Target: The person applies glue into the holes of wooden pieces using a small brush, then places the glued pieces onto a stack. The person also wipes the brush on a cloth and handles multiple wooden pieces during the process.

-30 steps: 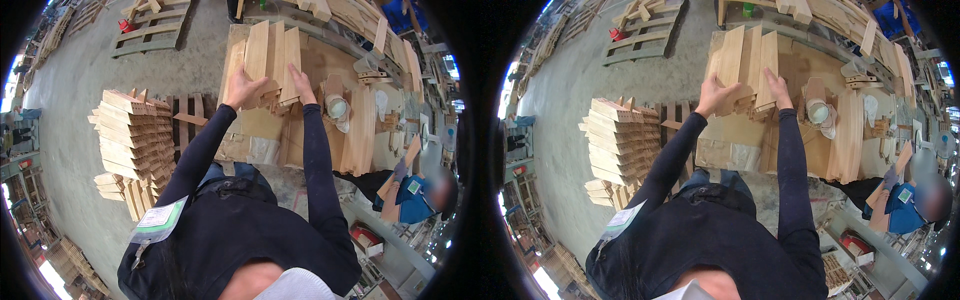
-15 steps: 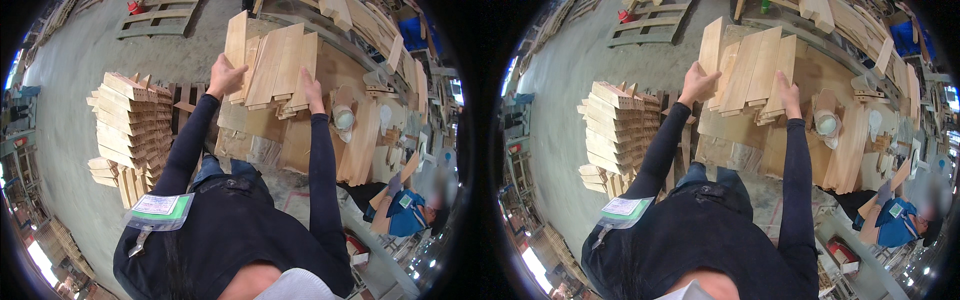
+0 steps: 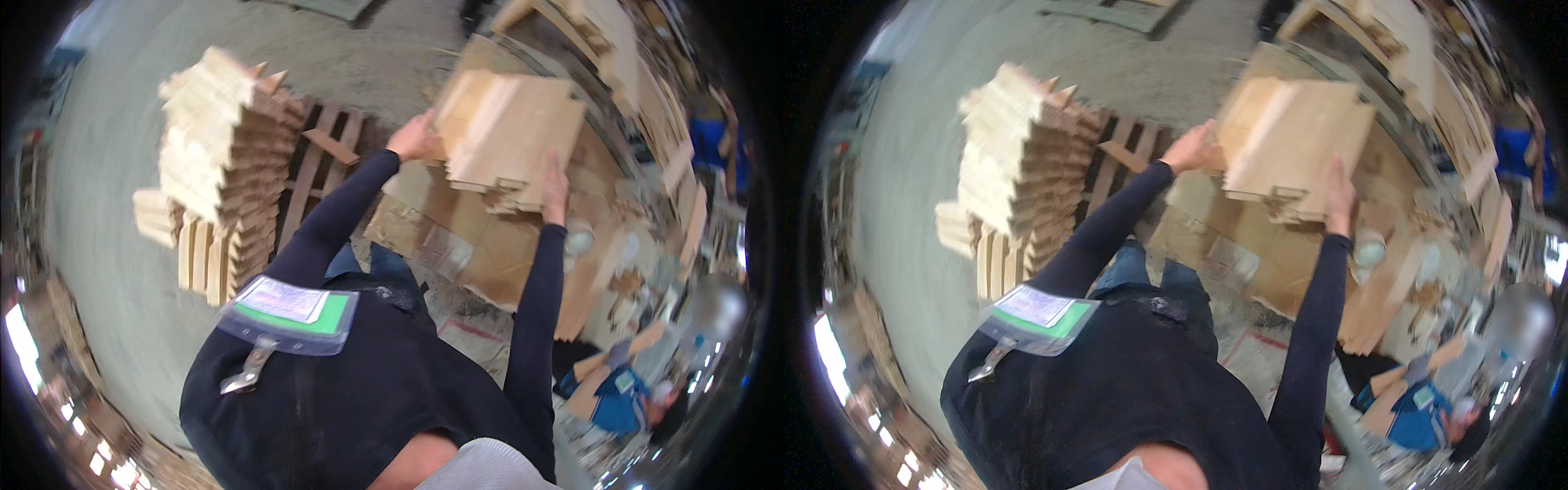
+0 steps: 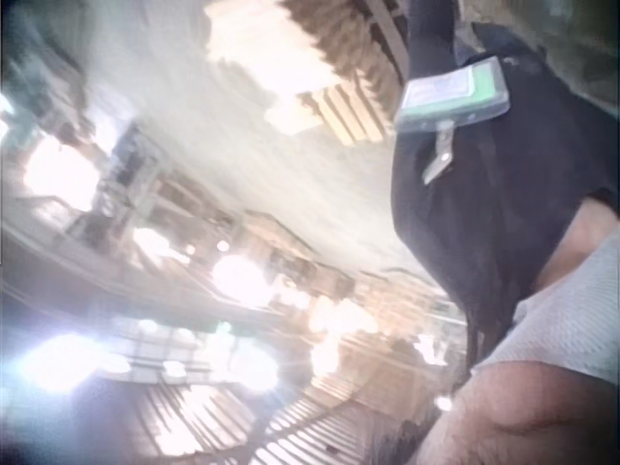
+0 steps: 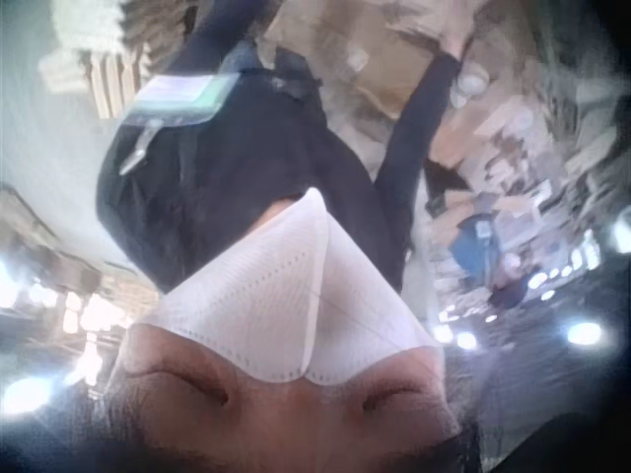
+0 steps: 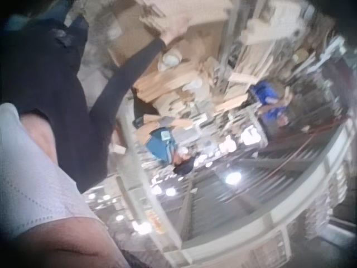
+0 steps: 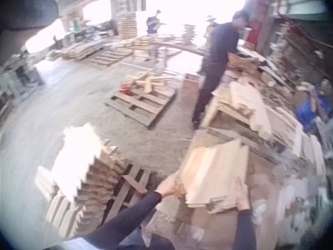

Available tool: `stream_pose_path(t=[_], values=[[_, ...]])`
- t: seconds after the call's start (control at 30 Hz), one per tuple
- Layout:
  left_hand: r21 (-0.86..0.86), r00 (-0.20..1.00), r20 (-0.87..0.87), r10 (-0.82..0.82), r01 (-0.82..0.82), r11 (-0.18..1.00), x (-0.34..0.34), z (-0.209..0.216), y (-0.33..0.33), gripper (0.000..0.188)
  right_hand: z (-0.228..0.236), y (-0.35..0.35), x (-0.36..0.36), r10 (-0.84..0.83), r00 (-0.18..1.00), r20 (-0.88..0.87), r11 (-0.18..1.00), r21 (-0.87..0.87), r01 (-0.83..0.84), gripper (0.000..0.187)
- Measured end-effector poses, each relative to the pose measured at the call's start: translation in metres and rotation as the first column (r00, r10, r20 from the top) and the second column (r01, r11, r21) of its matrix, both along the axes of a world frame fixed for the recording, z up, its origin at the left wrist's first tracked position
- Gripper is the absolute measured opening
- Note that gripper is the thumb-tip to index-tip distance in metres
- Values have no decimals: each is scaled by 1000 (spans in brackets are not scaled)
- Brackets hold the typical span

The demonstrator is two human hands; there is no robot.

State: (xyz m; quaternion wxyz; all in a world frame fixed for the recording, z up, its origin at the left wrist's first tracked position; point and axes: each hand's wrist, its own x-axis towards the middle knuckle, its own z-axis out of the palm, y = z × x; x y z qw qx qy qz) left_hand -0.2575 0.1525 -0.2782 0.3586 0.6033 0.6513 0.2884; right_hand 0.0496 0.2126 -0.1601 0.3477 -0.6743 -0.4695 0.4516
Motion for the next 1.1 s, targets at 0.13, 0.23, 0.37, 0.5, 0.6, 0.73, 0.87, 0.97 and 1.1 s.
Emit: stream_pose_path(t=[0.13,0.23,0.37,0.5,0.6,0.73,0.87,0.97,1.1], values=[[-23,981,139,131,-130,991,-30,17,-56,48,-8,-5,15,51,995,-91,997,-59,-57,58],[-95,925,249,286,-271,958,-77,43,-120,41,-22,12,38,11,986,168,997,-76,1,71],[-42,826,238,510,-516,855,-157,58,-202,33,12,4,5,-8,933,359,988,-142,64,81],[7,671,47,740,-741,672,-266,52,-277,38,9,11,15,61,801,595,998,-30,-54,82],[-15,518,-91,850,-854,519,-367,18,-324,57,22,-2,20,1,711,703,990,101,-101,70],[-32,448,-188,874,-892,451,-485,-13,-361,87,18,-38,24,-181,786,591,927,370,-65,51],[-483,337,27,941,-820,308,-540,-35,-354,95,24,-128,15,-205,653,729,926,361,-113,46],[-486,293,211,933,-796,360,-535,-24,-345,83,35,-194,-4,10,555,832,949,168,-268,45],[-672,238,348,907,-611,419,-560,-52,-357,57,32,-257,-37,198,558,806,939,8,-345,46]])
